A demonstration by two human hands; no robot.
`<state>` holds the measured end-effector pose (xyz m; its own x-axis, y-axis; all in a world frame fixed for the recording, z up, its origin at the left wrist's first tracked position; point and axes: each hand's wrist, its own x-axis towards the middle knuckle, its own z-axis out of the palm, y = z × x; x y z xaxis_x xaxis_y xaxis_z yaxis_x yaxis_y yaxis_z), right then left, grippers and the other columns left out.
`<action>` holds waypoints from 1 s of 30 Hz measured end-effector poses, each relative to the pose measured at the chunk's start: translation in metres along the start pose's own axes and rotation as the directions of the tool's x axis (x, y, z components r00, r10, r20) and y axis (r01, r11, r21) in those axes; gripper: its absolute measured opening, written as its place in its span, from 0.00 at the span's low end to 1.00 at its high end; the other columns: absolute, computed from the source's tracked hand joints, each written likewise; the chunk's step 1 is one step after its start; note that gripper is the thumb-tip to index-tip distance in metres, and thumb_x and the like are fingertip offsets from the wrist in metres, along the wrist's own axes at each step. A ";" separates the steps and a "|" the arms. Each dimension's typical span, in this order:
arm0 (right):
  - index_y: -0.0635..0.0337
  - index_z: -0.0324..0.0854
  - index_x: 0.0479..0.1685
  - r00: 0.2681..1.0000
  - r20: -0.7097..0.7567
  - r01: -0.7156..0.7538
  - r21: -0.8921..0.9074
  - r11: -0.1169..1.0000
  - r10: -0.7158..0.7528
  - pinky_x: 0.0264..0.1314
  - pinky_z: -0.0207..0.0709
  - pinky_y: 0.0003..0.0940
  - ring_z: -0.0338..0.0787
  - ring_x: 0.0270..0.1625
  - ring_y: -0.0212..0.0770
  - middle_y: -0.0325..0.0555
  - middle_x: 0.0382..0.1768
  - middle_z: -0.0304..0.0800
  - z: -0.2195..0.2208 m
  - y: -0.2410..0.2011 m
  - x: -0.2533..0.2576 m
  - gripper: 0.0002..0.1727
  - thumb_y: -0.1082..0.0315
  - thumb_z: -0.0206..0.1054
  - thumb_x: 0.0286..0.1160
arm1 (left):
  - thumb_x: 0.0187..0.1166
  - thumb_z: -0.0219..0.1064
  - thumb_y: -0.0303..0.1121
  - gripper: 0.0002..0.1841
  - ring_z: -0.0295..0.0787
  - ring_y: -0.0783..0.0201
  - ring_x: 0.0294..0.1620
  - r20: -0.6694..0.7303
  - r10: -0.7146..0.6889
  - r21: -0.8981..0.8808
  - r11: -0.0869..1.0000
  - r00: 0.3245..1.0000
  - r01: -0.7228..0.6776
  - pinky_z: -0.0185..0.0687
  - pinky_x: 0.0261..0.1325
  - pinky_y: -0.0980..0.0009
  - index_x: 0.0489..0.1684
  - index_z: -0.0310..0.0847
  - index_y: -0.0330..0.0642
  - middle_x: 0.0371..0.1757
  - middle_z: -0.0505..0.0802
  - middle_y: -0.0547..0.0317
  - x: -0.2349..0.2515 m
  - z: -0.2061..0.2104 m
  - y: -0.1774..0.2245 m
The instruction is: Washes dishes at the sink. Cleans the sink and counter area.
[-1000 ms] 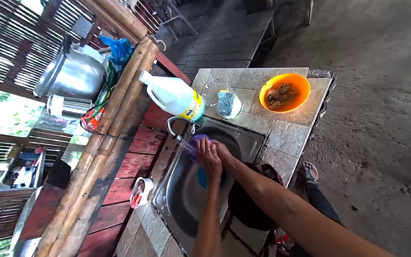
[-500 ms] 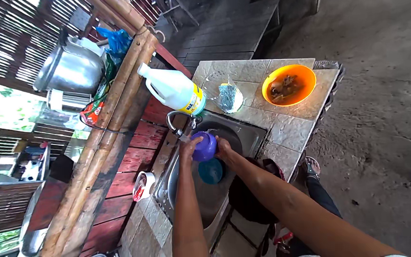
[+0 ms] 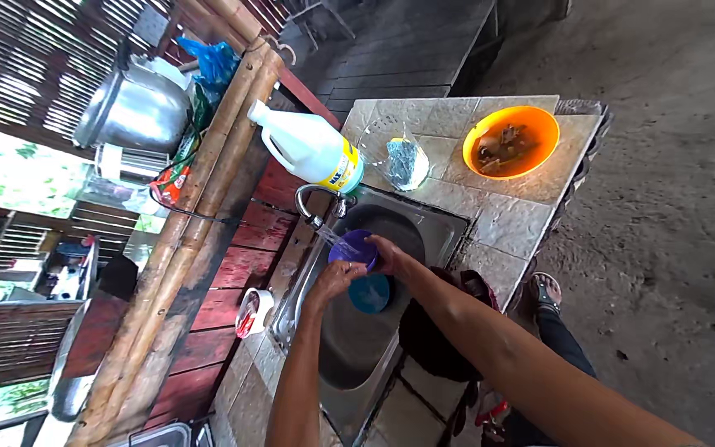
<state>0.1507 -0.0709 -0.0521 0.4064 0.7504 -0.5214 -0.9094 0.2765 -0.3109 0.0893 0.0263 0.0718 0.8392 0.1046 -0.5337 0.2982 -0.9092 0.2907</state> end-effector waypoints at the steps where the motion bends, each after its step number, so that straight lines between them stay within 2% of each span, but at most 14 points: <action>1: 0.61 0.68 0.76 0.997 -0.018 0.076 -0.052 0.996 -0.077 0.51 0.83 0.41 0.87 0.50 0.45 0.56 0.56 0.84 0.002 0.003 0.001 0.24 0.54 0.47 0.94 | 0.94 0.51 0.37 0.23 0.76 0.40 0.80 -0.039 -0.033 0.033 0.999 0.999 0.035 0.61 0.85 0.46 0.72 0.78 0.25 0.73 0.83 0.30 0.010 0.006 -0.005; 3: 0.63 0.70 0.76 0.983 0.017 0.184 -0.130 0.974 -0.184 0.53 0.85 0.41 0.89 0.51 0.46 0.57 0.56 0.86 0.000 0.012 0.006 0.28 0.50 0.45 0.95 | 0.95 0.46 0.41 0.28 0.60 0.43 0.91 -0.144 -0.071 0.141 0.986 0.987 0.092 0.50 0.91 0.46 0.87 0.63 0.33 0.89 0.68 0.38 0.037 0.030 -0.017; 4: 0.64 0.73 0.73 0.975 0.012 0.220 -0.143 0.965 -0.220 0.52 0.84 0.40 0.89 0.49 0.44 0.56 0.52 0.86 -0.001 0.013 0.008 0.31 0.46 0.43 0.95 | 0.94 0.46 0.40 0.28 0.60 0.43 0.91 -0.176 -0.041 0.182 0.981 0.984 0.073 0.53 0.91 0.45 0.88 0.63 0.33 0.89 0.68 0.39 0.047 0.042 -0.015; 7: 0.68 0.76 0.62 0.952 -0.091 0.276 -0.169 0.946 -0.294 0.49 0.81 0.37 0.86 0.44 0.41 0.54 0.44 0.85 -0.003 0.012 0.003 0.38 0.39 0.36 0.93 | 0.92 0.47 0.30 0.21 0.81 0.39 0.75 -0.155 0.135 0.175 0.979 0.979 -0.107 0.67 0.81 0.45 0.65 0.82 0.24 0.68 0.88 0.32 0.029 0.051 0.006; 9: 0.70 0.74 0.72 0.924 -0.145 0.321 -0.202 0.925 -0.352 0.62 0.80 0.45 0.87 0.57 0.50 0.64 0.58 0.85 -0.006 0.013 0.001 0.38 0.42 0.37 0.94 | 0.95 0.45 0.36 0.25 0.80 0.41 0.77 -0.035 0.138 0.161 0.978 0.990 -0.131 0.49 0.90 0.44 0.64 0.84 0.25 0.66 0.90 0.33 -0.003 0.032 0.011; 11: 0.69 0.73 0.74 0.908 -0.181 0.334 -0.232 0.914 -0.378 0.61 0.80 0.46 0.86 0.58 0.53 0.66 0.61 0.83 -0.004 0.014 0.002 0.36 0.44 0.37 0.96 | 0.96 0.41 0.43 0.29 0.73 0.40 0.84 0.023 0.052 0.322 0.945 0.998 -0.057 0.27 0.93 0.37 0.69 0.83 0.28 0.70 0.88 0.34 -0.019 0.014 0.003; 13: 0.66 0.73 0.75 0.923 -0.147 0.316 -0.236 0.919 -0.355 0.60 0.83 0.45 0.87 0.58 0.52 0.65 0.61 0.84 -0.004 0.016 0.004 0.34 0.45 0.39 0.95 | 0.96 0.39 0.50 0.32 0.64 0.42 0.90 -0.048 0.007 0.516 0.856 0.999 0.019 0.17 0.91 0.31 0.77 0.77 0.33 0.79 0.82 0.39 -0.006 0.013 -0.019; 15: 0.65 0.71 0.77 0.947 -0.078 0.289 -0.219 0.932 -0.312 0.59 0.84 0.45 0.88 0.58 0.51 0.63 0.62 0.84 -0.006 0.018 0.005 0.34 0.44 0.39 0.95 | 0.95 0.39 0.52 0.33 0.46 0.46 0.96 -0.116 0.021 0.557 0.829 0.993 0.047 0.10 0.89 0.29 0.89 0.63 0.37 0.91 0.66 0.44 0.020 0.028 -0.030; 17: 0.65 0.73 0.73 0.945 -0.064 0.305 -0.186 0.934 -0.321 0.52 0.82 0.40 0.87 0.49 0.45 0.58 0.53 0.85 -0.006 0.016 0.008 0.34 0.45 0.37 0.96 | 0.96 0.39 0.47 0.32 0.36 0.49 0.98 -0.106 0.043 0.435 0.900 0.993 0.008 0.14 0.90 0.32 0.95 0.49 0.39 0.96 0.53 0.48 0.038 0.045 -0.015; 19: 0.66 0.75 0.67 0.922 -0.078 0.363 -0.173 0.916 -0.380 0.47 0.80 0.36 0.84 0.42 0.40 0.52 0.44 0.84 -0.008 0.015 0.010 0.32 0.47 0.36 0.96 | 0.95 0.40 0.38 0.27 0.52 0.51 0.95 -0.106 0.132 0.260 0.960 0.986 -0.101 0.38 0.94 0.44 0.91 0.59 0.36 0.93 0.63 0.47 0.036 0.055 -0.005; 21: 0.70 0.77 0.66 0.881 -0.143 0.410 -0.249 0.878 -0.452 0.53 0.79 0.41 0.84 0.47 0.44 0.58 0.48 0.85 -0.009 0.016 0.008 0.31 0.50 0.39 0.97 | 0.93 0.45 0.31 0.22 0.78 0.41 0.78 -0.118 0.217 0.101 0.973 0.969 -0.206 0.59 0.86 0.47 0.69 0.80 0.24 0.71 0.86 0.32 0.014 0.052 0.000; 23: 0.70 0.73 0.74 0.852 -0.172 0.446 -0.253 0.858 -0.494 0.70 0.76 0.50 0.84 0.66 0.54 0.66 0.65 0.83 -0.010 0.016 0.009 0.30 0.52 0.40 0.97 | 0.94 0.43 0.33 0.24 0.76 0.42 0.81 -0.027 0.152 0.176 0.974 0.988 -0.145 0.42 0.93 0.46 0.68 0.83 0.26 0.70 0.88 0.34 -0.010 0.034 0.004; 26: 0.69 0.73 0.75 0.851 -0.184 0.434 -0.284 0.855 -0.492 0.69 0.76 0.49 0.84 0.65 0.54 0.67 0.66 0.82 -0.007 0.015 0.006 0.30 0.52 0.40 0.97 | 0.96 0.39 0.40 0.27 0.66 0.43 0.89 -0.047 0.042 0.455 0.890 0.998 -0.016 0.19 0.92 0.34 0.74 0.80 0.34 0.77 0.85 0.42 -0.004 0.024 -0.018; 30: 0.69 0.74 0.74 0.879 -0.142 0.389 -0.336 0.858 -0.454 0.60 0.79 0.43 0.86 0.56 0.50 0.64 0.59 0.84 -0.005 0.018 0.008 0.30 0.52 0.39 0.97 | 0.95 0.43 0.40 0.26 0.64 0.42 0.89 -0.163 0.045 0.383 0.923 0.986 0.021 0.21 0.93 0.35 0.79 0.75 0.34 0.82 0.79 0.40 0.037 0.054 -0.026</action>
<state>0.1381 -0.0627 -0.0660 0.7831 0.4491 -0.4301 -0.5921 0.3270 -0.7365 0.0879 0.0319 0.0019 0.9144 0.1280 -0.3839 0.1190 -0.9918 -0.0472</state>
